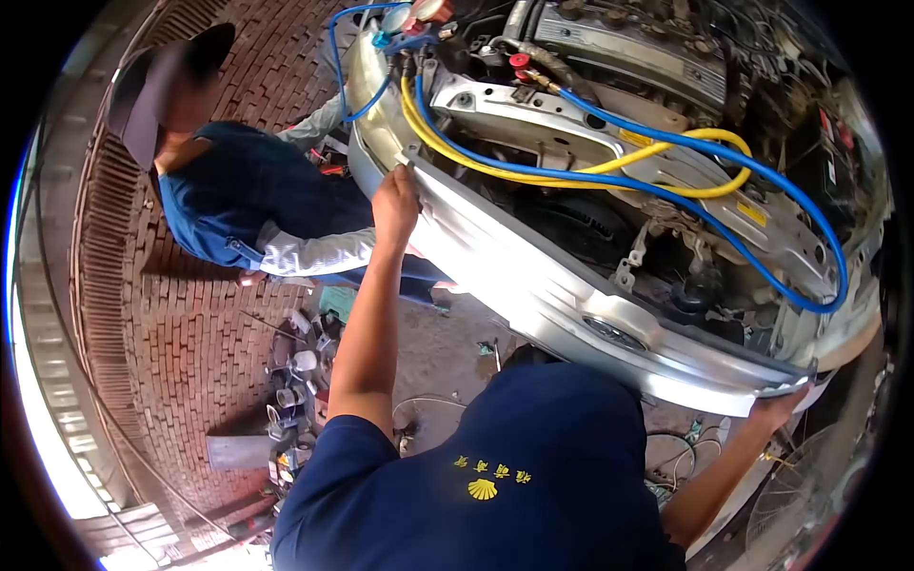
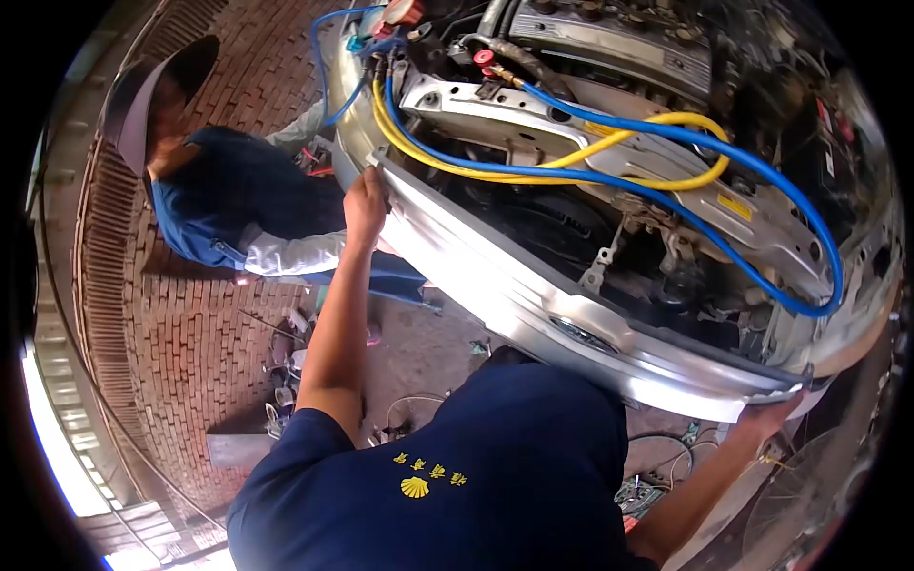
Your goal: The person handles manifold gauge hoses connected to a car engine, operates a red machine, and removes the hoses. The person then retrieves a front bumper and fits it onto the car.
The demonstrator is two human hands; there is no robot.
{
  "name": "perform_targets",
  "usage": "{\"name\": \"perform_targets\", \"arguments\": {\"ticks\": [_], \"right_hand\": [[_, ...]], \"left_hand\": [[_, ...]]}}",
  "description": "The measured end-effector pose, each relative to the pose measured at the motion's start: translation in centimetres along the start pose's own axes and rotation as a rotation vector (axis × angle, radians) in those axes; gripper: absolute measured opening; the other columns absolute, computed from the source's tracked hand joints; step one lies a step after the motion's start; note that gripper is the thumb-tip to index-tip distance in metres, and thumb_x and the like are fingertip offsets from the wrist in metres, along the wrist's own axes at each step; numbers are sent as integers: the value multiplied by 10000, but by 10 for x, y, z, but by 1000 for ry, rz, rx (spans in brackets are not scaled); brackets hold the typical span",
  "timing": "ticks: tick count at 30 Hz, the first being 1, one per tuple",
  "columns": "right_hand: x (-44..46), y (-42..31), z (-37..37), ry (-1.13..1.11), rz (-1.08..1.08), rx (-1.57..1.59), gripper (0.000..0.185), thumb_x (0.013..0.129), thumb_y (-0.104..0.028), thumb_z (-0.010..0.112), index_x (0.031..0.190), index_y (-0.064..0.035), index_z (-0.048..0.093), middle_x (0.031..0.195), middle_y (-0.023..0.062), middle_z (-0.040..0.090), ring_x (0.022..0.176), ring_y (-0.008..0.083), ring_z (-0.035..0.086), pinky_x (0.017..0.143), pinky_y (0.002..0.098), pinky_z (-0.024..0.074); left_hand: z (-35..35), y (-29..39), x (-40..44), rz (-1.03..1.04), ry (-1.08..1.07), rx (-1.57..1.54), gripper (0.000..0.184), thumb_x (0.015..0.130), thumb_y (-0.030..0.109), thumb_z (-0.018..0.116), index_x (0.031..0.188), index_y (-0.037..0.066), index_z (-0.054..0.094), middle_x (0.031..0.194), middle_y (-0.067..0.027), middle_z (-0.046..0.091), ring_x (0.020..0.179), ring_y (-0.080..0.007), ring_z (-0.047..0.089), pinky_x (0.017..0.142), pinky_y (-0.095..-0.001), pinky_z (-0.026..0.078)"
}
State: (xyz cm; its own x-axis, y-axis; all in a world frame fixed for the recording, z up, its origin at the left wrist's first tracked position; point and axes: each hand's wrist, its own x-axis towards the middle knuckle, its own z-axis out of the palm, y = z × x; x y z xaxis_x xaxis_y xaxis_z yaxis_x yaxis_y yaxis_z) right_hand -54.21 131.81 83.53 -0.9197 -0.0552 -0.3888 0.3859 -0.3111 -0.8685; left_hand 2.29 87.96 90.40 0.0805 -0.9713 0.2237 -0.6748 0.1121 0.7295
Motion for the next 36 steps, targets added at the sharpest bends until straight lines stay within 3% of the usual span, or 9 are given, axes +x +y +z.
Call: {"name": "perform_targets", "arguments": {"ticks": [7,11,13,15,21,28,30,34,36], "right_hand": [[4,-1,0,7,38,14,720,1047,-598,448,1584,-124,372,1616,92,394,1460,297,398,1245,448,277],[13,-1,5,-310,-186,50,694,1043,-576,473,1574,-137,396,1595,80,427,1409,297,458,1226,445,307],[28,-9,-12,-168,-178,-11,685,1045,-571,473,1573,-140,399,1590,71,433,1410,295,457,1220,448,317],[46,6,-22,-31,-10,-4,668,1049,-562,472,1569,-147,404,1580,54,446,1412,292,454,1208,454,337],[3,-4,7,41,-24,-56,732,1017,-623,520,1572,-162,396,1578,60,441,1418,287,442,1219,466,317],[14,1,-4,56,-53,-126,759,1002,-616,561,1588,-172,373,1599,61,414,1419,299,436,1224,471,305],[17,0,-5,104,-70,-251,808,976,-635,596,1549,-89,435,1460,93,568,1318,282,541,1113,426,423],[59,9,-39,141,-275,-841,754,1020,-624,516,1511,-53,476,1256,151,675,1070,315,636,924,433,501],[52,-11,-37,71,-284,-1100,644,1050,-613,391,1271,-54,623,986,182,686,904,333,683,841,457,526]], "left_hand": [[-10,0,24,126,-104,347,575,1068,419,404,850,-39,677,847,-310,683,805,-551,622,756,-579,506],[-14,-34,43,622,-170,954,205,993,155,499,1084,37,640,818,-203,708,692,-376,717,572,-508,562],[-7,-37,47,612,-189,878,349,1045,261,438,1084,17,684,830,-221,714,738,-427,709,655,-543,562],[-9,7,43,81,-338,645,556,1078,400,339,1010,-3,716,880,-261,719,842,-490,690,791,-578,537],[-14,-14,51,160,-267,617,677,1064,537,315,1002,21,748,993,-286,708,961,-512,652,857,-567,502],[-64,-71,-22,-95,-104,-62,518,1041,474,539,761,47,622,639,-19,551,551,-158,497,531,-355,386],[-45,-129,-89,-111,-125,-187,460,1037,440,572,709,120,540,620,29,450,539,-95,410,497,-301,295],[11,-99,-221,-1013,-661,-613,372,1022,449,594,973,89,670,736,-36,693,514,-114,589,423,-247,420],[38,-112,-258,-1026,-781,-514,334,1033,353,559,1035,36,665,846,-82,720,565,-123,621,425,-247,430]]}}
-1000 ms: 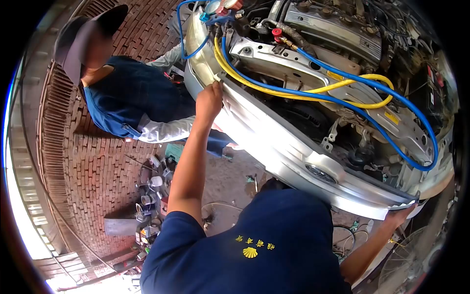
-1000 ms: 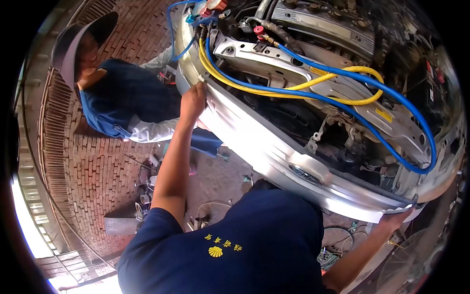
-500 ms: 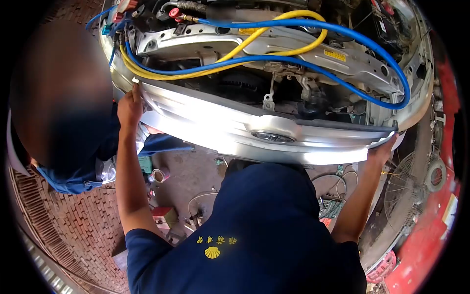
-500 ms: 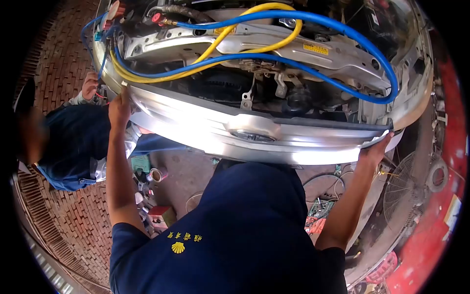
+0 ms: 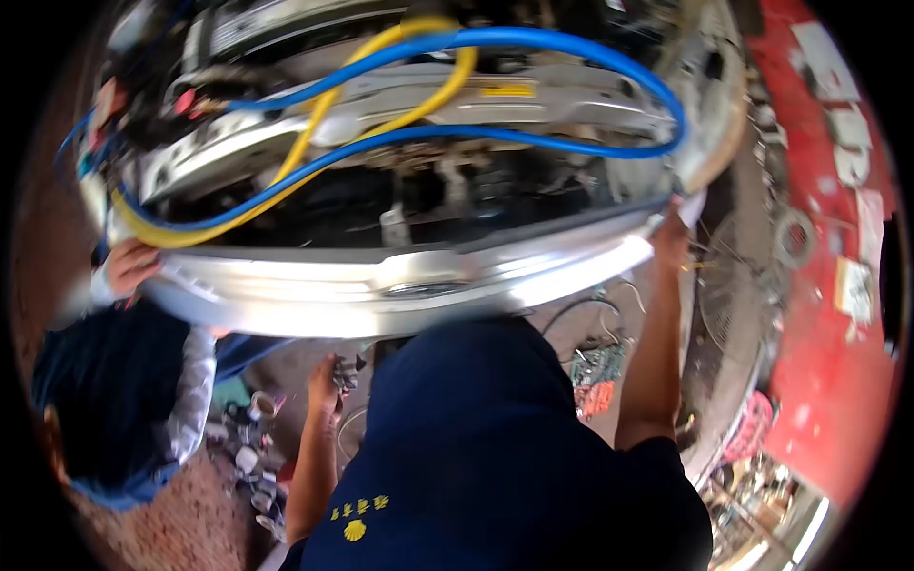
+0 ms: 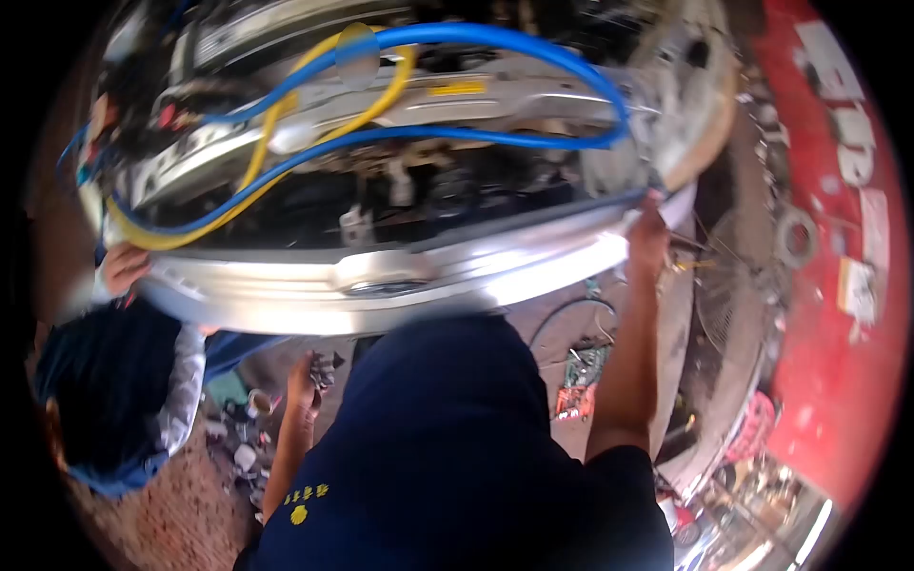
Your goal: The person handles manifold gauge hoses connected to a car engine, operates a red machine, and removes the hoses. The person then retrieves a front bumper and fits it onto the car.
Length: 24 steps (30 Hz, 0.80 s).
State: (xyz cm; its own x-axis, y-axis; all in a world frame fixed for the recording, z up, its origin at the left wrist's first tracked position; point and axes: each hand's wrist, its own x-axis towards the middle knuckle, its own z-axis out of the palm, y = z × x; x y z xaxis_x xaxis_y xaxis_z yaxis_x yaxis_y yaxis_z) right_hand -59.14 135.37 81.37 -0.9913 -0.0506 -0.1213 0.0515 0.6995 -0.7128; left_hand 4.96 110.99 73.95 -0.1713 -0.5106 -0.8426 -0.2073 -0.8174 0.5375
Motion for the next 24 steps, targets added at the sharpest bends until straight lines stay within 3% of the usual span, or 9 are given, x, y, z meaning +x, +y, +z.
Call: {"name": "perform_targets", "arguments": {"ticks": [2,3,4,5,7,8,13,18,24], "right_hand": [[-12,-26,-21,-126,-77,-189,744,1079,-602,266,1030,-56,770,717,213,696,737,352,731,759,481,551],[-14,-40,-28,-114,-197,-310,826,1054,-663,235,852,-63,765,631,159,679,727,338,727,767,481,553],[-17,-53,-36,-145,-166,-403,848,1045,-681,224,785,-67,747,628,141,683,722,340,725,768,479,554],[-17,-61,-43,-178,-139,-494,873,1037,-699,213,718,-71,729,626,123,687,716,342,723,769,476,555],[-10,-52,-45,-216,-130,-443,855,1035,-700,234,685,-83,711,600,109,680,724,332,730,767,467,558],[-14,-51,-46,-215,-145,-395,841,1036,-695,257,681,-80,708,602,110,682,721,326,731,758,463,561],[-17,-43,-45,-169,-276,-418,820,1000,-742,357,720,-55,705,602,112,679,711,323,732,719,458,564],[-27,-49,-49,-129,-308,-492,892,906,-838,445,670,-2,652,748,260,686,804,462,695,713,538,525],[-11,-86,-54,-137,-296,-615,916,915,-834,414,734,15,705,822,283,701,871,472,693,780,545,529]], "left_hand": [[22,-14,25,47,-65,-10,320,1036,322,545,1020,20,649,854,-109,713,581,-141,621,455,-260,445],[27,-23,41,99,-71,-36,307,1039,291,532,1004,3,633,862,-135,706,597,-159,621,484,-272,461],[15,-41,73,44,-13,-68,327,1036,273,529,1125,-27,624,1054,-198,687,846,-249,682,654,-353,564],[26,-37,78,45,-34,-55,327,1036,273,529,1125,-27,624,1054,-198,687,846,-249,682,654,-353,564],[49,-30,86,-111,117,-424,399,1037,285,542,1272,-34,582,1248,-212,629,1106,-320,637,894,-439,580],[23,-65,127,-145,-227,-749,480,1044,318,538,1391,-14,527,1366,-193,581,1244,-358,569,1076,-464,502],[45,-59,144,-145,-94,-650,486,1043,329,529,1396,-4,527,1375,-187,581,1255,-354,564,1085,-460,490],[68,-53,164,-148,-136,-624,491,1041,339,519,1402,6,527,1384,-181,580,1267,-349,560,1093,-457,479],[80,-59,175,-151,-146,-587,498,1039,352,508,1408,18,528,1395,-175,579,1280,-344,554,1104,-453,466]]}}
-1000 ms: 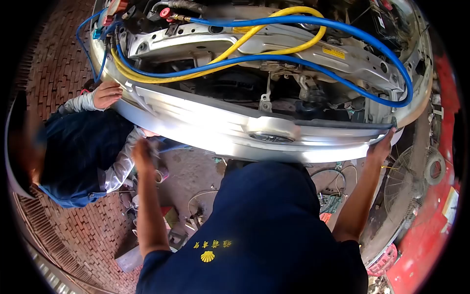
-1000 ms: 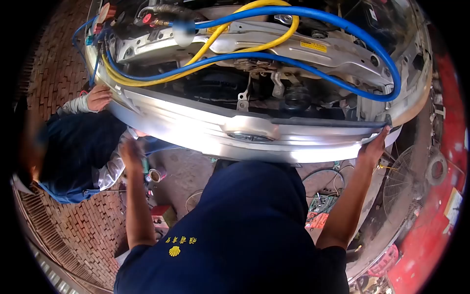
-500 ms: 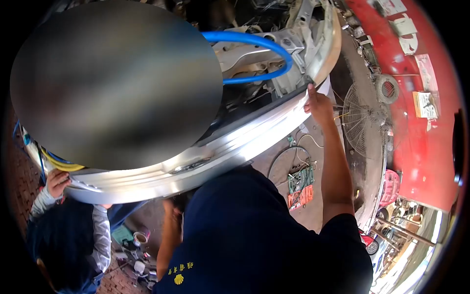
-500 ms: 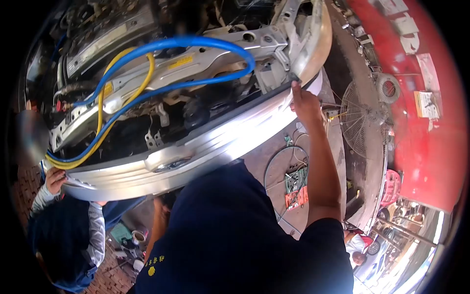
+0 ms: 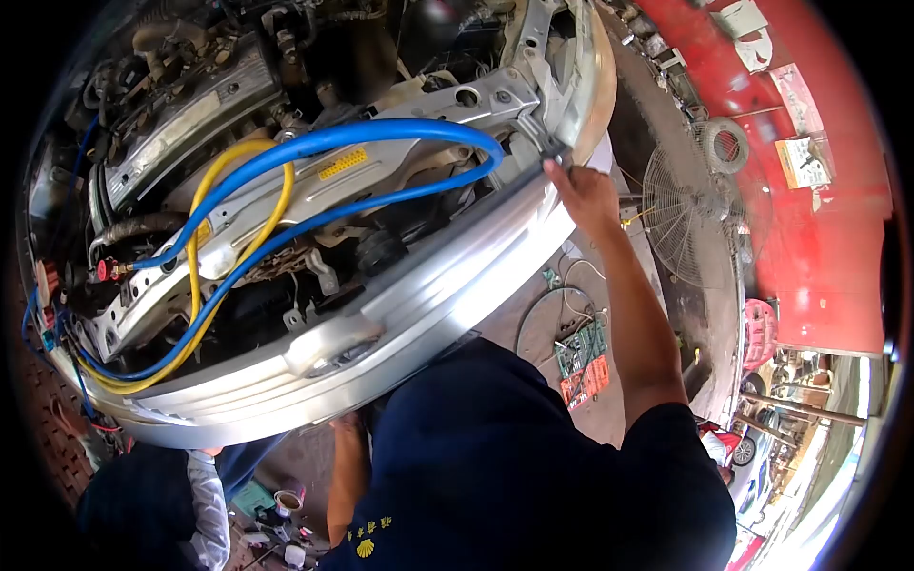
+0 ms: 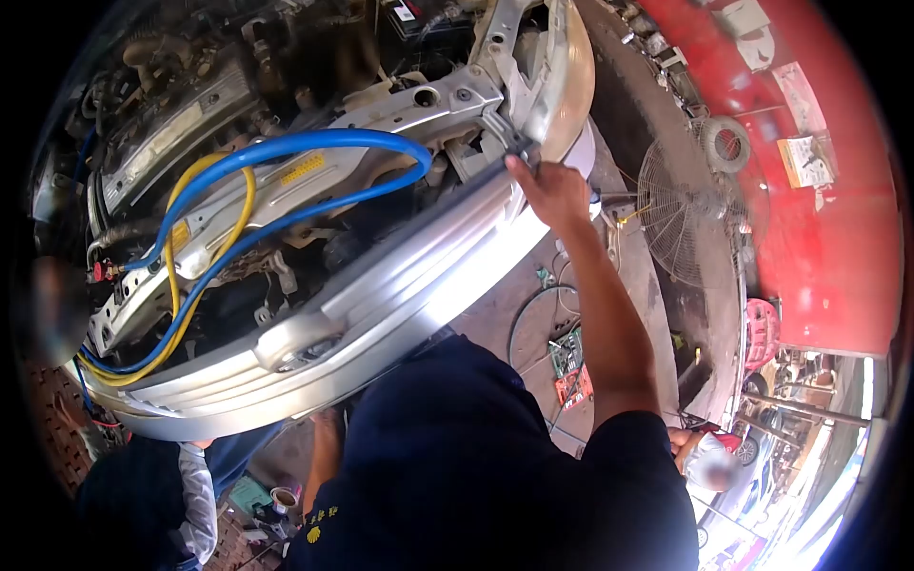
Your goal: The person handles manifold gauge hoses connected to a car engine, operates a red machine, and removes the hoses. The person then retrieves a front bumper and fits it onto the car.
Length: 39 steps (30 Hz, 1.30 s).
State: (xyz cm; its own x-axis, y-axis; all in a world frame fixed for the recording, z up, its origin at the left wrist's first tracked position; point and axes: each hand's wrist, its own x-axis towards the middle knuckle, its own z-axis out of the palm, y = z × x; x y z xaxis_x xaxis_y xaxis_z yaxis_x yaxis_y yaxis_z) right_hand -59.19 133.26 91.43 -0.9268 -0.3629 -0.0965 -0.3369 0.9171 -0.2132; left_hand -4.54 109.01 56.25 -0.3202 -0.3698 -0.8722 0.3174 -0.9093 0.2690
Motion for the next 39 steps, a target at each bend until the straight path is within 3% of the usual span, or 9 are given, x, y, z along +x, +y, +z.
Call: {"name": "perform_targets", "arguments": {"ticks": [3,5,9,19,21,27,28,30,39], "right_hand": [[9,-8,-6,30,-65,-186,873,973,-774,360,693,-17,693,748,251,689,824,458,688,757,536,524],[6,-8,-10,-90,-41,-205,952,948,-827,313,847,11,753,884,277,721,944,471,694,845,540,537],[-14,-2,9,-52,-12,10,889,990,-775,297,869,-10,735,879,269,716,919,468,694,825,540,534],[-40,43,64,90,-80,184,602,982,-631,576,859,-53,689,751,134,684,693,283,687,631,424,532],[-66,75,115,59,199,1034,571,987,-617,583,1066,-63,694,886,79,709,752,209,689,671,387,546],[-57,169,191,100,797,1441,659,957,-663,598,1283,-91,601,1072,47,659,920,146,637,742,332,516],[-42,182,201,101,799,1467,659,957,-663,598,1283,-91,601,1072,47,659,920,146,637,742,332,516],[-2,210,216,85,816,1600,877,913,-720,608,1496,-85,449,1429,172,557,1286,300,549,1018,468,458],[144,244,205,-254,775,2075,761,998,-726,409,1518,-175,483,1523,51,522,1371,237,501,1104,504,386]], "left_hand": [[7,-3,-2,5,8,28,502,1038,359,502,1411,24,528,1401,-171,579,1287,-341,552,1109,-451,459],[10,-3,0,5,9,40,504,1038,363,498,1413,28,528,1404,-169,578,1292,-339,550,1113,-450,455],[14,-4,4,11,-1,65,509,1036,372,490,1418,36,529,1412,-164,578,1301,-335,546,1120,-447,446],[28,1,21,15,3,197,522,1033,393,471,1428,57,530,1430,-153,576,1323,-326,537,1137,-441,424],[26,1,18,20,20,216,525,1033,397,467,1430,61,530,1434,-151,576,1328,-324,535,1141,-439,419],[27,-15,4,77,88,297,533,1031,410,455,1437,73,530,1445,-144,575,1341,-319,530,1151,-435,406],[30,-19,3,98,100,310,535,1030,412,453,1438,75,530,1447,-142,575,1344,-318,529,1153,-435,404],[43,-24,-2,151,132,356,538,1030,417,449,1440,79,530,1450,-140,574,1348,-316,527,1157,-434,399],[120,-136,-35,437,295,991,551,1027,436,432,1449,97,531,1467,-130,573,1368,-308,519,1173,-428,379]]}}
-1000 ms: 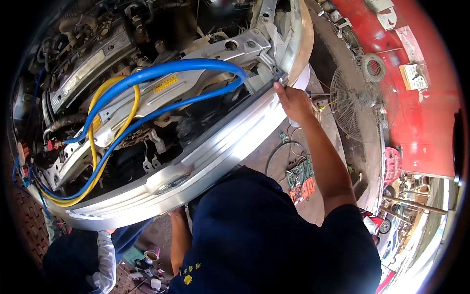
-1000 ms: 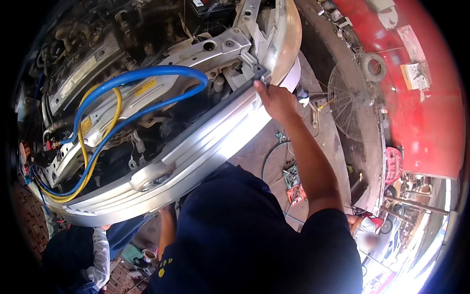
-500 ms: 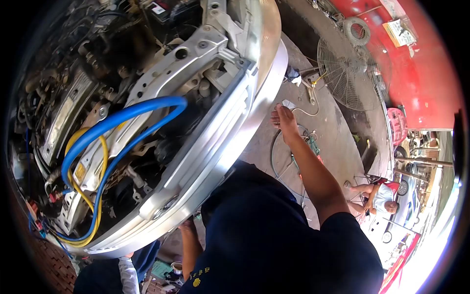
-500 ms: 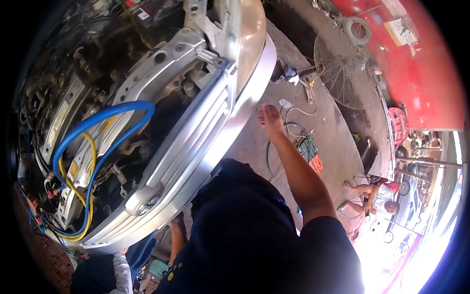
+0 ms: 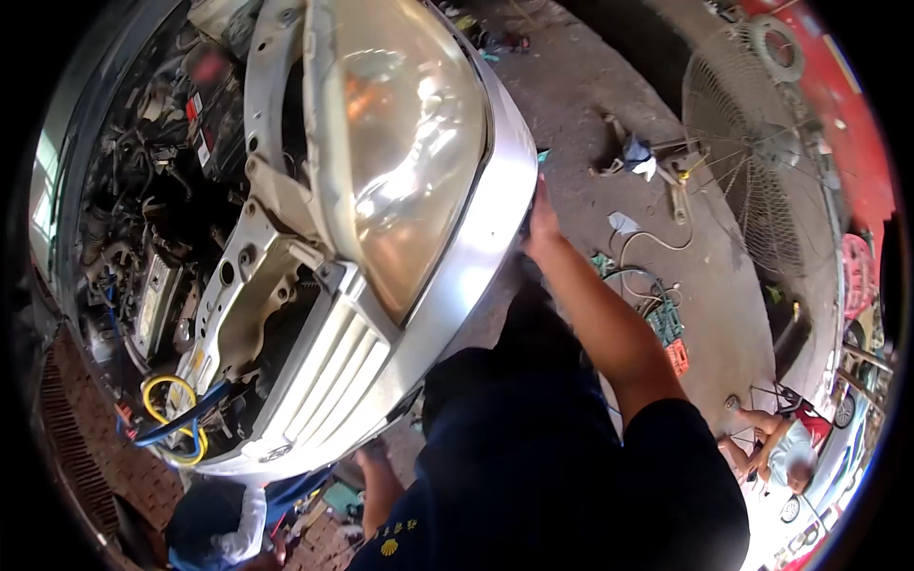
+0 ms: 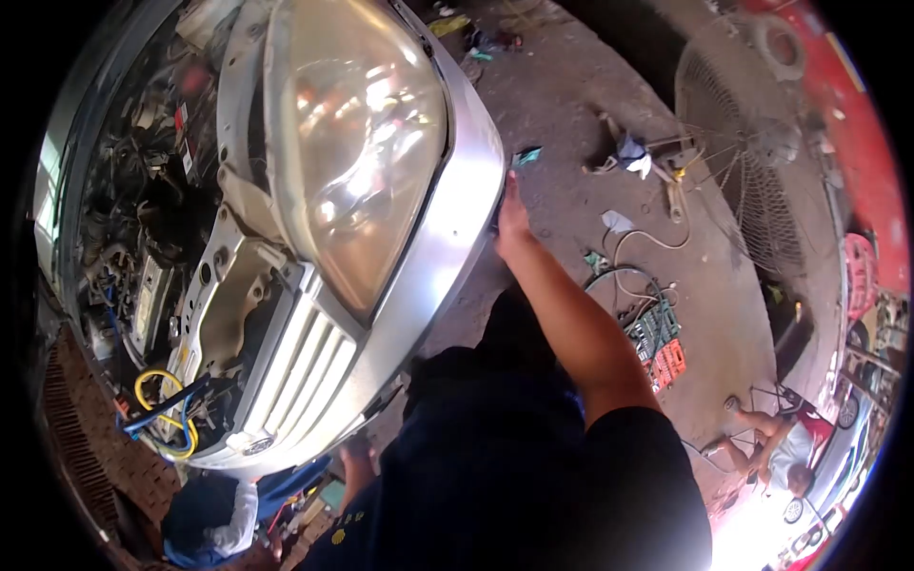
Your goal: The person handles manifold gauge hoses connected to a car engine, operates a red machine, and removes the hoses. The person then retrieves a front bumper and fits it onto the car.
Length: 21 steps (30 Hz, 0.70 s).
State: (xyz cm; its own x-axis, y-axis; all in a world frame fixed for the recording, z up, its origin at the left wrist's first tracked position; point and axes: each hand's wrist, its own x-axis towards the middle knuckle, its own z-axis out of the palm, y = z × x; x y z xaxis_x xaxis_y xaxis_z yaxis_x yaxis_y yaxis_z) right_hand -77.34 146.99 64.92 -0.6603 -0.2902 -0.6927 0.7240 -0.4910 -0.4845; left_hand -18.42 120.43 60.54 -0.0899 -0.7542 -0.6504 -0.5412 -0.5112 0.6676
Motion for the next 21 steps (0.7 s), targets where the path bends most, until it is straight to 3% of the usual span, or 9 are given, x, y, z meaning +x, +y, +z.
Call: {"name": "perform_targets", "arguments": {"ticks": [4,6,8,14,15,16,17,19,21], "right_hand": [[-11,-27,16,-3,187,-38,710,1024,-686,385,1501,-172,497,1488,61,552,1350,245,527,1112,493,399],[4,-17,15,42,100,34,717,1074,-621,306,1533,-87,443,1486,135,547,1325,297,564,1106,451,460],[11,-16,16,-5,121,101,667,1074,-599,306,1487,-107,484,1449,106,574,1306,280,573,1089,460,474],[19,-11,12,-12,98,201,593,1082,-511,267,1433,-107,523,1402,101,601,1260,279,603,1041,468,525],[17,-12,15,-30,110,226,584,1084,-494,260,1436,-106,520,1396,107,601,1257,283,605,1032,468,534],[6,-16,21,-67,93,258,577,1083,-490,264,1423,-103,525,1355,108,617,1251,287,610,1027,471,543],[5,-19,22,-74,105,257,583,1081,-491,259,1430,-105,522,1357,119,614,1260,298,604,1025,483,546],[14,-17,21,-84,124,243,590,1079,-493,253,1437,-107,519,1358,129,611,1269,309,597,1023,495,549],[26,-12,33,-212,16,182,619,1079,-457,274,1502,-38,446,1465,185,536,1286,363,586,1086,508,495]], "left_hand": [[85,-11,-16,562,-96,815,557,1026,445,424,1453,105,532,1474,-125,572,1378,-304,516,1180,-425,371],[119,1,-31,756,-66,1071,560,1025,449,420,1456,109,532,1478,-123,572,1382,-302,514,1183,-424,366],[155,45,-65,560,-18,1311,595,1025,511,426,1490,148,503,1510,-102,546,1408,-289,491,1201,-436,340],[160,35,-45,413,-81,1154,652,963,505,476,1500,136,504,1541,-108,519,1459,-299,433,1220,-448,298],[157,28,-42,552,32,1346,673,948,524,500,1504,144,500,1536,-109,524,1461,-303,430,1209,-449,317],[157,28,-37,610,10,1396,591,1016,556,425,1473,199,538,1497,-74,566,1362,-242,548,1156,-426,405],[157,27,-33,610,12,1390,591,1016,556,425,1473,199,538,1497,-74,566,1362,-242,548,1156,-426,405],[156,17,-22,460,10,1409,631,995,566,448,1497,187,509,1521,-120,534,1407,-281,494,1178,-444,373],[153,10,-18,294,23,1412,677,974,575,471,1520,175,479,1545,-166,502,1452,-320,439,1199,-462,340]]}}
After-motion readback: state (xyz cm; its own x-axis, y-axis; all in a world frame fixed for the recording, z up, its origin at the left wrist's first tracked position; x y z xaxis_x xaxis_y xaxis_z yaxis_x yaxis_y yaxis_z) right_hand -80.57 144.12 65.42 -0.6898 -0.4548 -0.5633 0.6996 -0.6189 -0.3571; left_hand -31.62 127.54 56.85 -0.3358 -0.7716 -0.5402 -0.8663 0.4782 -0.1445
